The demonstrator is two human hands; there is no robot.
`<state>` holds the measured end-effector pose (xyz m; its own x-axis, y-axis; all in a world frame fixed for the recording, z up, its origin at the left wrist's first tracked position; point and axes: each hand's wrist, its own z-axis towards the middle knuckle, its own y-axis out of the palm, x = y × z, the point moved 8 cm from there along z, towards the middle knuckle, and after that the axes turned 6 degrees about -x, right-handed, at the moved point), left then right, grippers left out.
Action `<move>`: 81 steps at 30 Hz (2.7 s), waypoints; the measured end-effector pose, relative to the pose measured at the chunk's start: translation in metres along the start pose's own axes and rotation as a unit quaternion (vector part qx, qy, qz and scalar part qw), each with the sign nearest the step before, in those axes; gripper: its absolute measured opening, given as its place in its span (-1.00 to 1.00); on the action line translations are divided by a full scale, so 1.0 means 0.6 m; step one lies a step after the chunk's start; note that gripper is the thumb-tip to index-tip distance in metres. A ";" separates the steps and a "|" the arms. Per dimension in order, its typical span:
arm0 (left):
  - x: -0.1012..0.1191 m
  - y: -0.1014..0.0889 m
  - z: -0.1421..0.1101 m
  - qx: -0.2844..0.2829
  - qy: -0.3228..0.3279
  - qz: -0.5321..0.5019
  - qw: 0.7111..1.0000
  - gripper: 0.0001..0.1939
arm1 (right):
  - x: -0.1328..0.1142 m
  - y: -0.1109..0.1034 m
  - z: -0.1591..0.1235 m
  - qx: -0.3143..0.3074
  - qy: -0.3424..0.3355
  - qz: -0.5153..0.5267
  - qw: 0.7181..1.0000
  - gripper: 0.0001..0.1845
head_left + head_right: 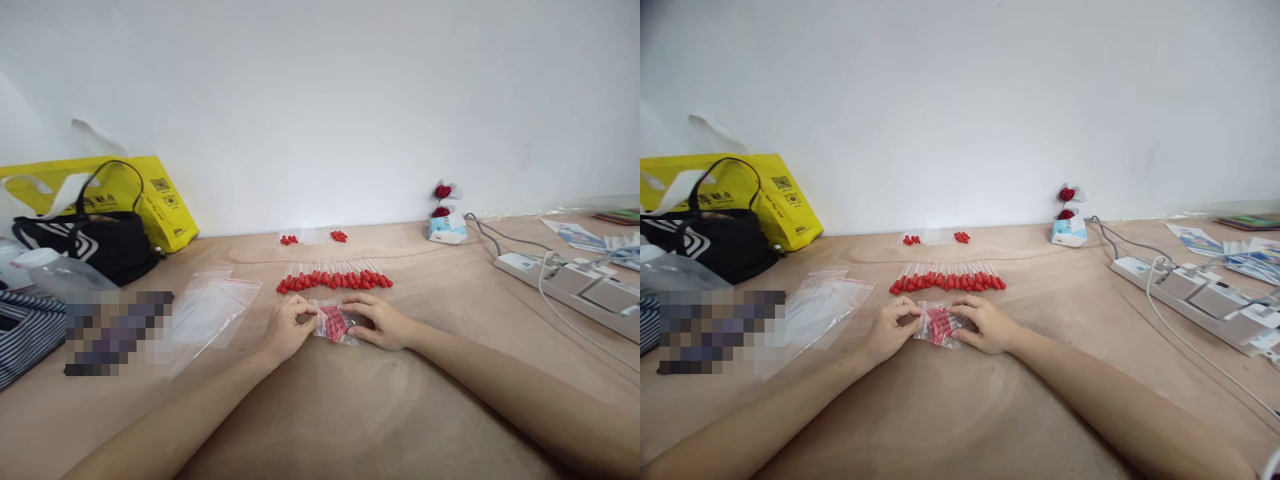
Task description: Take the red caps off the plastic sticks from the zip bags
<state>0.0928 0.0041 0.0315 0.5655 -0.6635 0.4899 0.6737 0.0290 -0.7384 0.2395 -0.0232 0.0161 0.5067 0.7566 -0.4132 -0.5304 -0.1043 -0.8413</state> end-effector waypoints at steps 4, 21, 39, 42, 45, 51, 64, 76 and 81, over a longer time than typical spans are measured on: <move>-0.001 0.006 -0.004 -0.012 0.014 0.014 1.000 -0.76 | 0.000 0.000 0.001 -0.005 0.001 -0.001 1.000 -0.54; -0.020 0.012 -0.002 -0.109 -0.072 0.074 0.989 -0.55 | 0.020 -0.004 -0.006 0.010 0.067 -0.022 0.997 -0.53; 0.007 0.041 0.011 -0.188 -0.060 -0.099 0.975 -0.84 | 0.008 -0.003 0.003 0.012 0.047 0.007 0.999 -0.54; 0.009 0.048 0.011 -0.203 -0.060 -0.113 0.971 -0.83 | 0.006 -0.002 0.004 0.008 0.047 0.005 0.999 -0.54; 0.007 0.048 0.011 -0.200 -0.072 -0.098 0.972 -0.87 | 0.004 -0.002 0.004 0.006 0.041 0.005 0.999 -0.54; -0.017 0.008 0.000 -0.181 -0.115 -0.096 0.972 -0.82 | 0.008 -0.004 0.001 0.011 0.044 0.006 0.999 -0.55; -0.028 -0.011 -0.002 -0.275 -0.091 0.026 0.957 -0.76 | 0.012 0.001 0.001 0.002 0.046 -0.011 0.999 -0.60; -0.024 -0.004 0.006 -0.420 -0.201 0.039 0.884 -0.83 | 0.007 -0.001 0.001 0.000 0.040 -0.019 0.999 -0.63; -0.055 -0.059 -0.014 -0.394 -0.195 0.076 0.895 -0.77 | 0.010 0.000 0.001 -0.003 0.042 -0.025 0.999 -0.62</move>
<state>0.0466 0.0190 0.0374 0.8492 -0.3806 0.3661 0.1160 -0.5419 -0.8324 0.2420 -0.0182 0.0138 0.5882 0.7040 -0.3981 -0.4992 -0.0713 -0.8635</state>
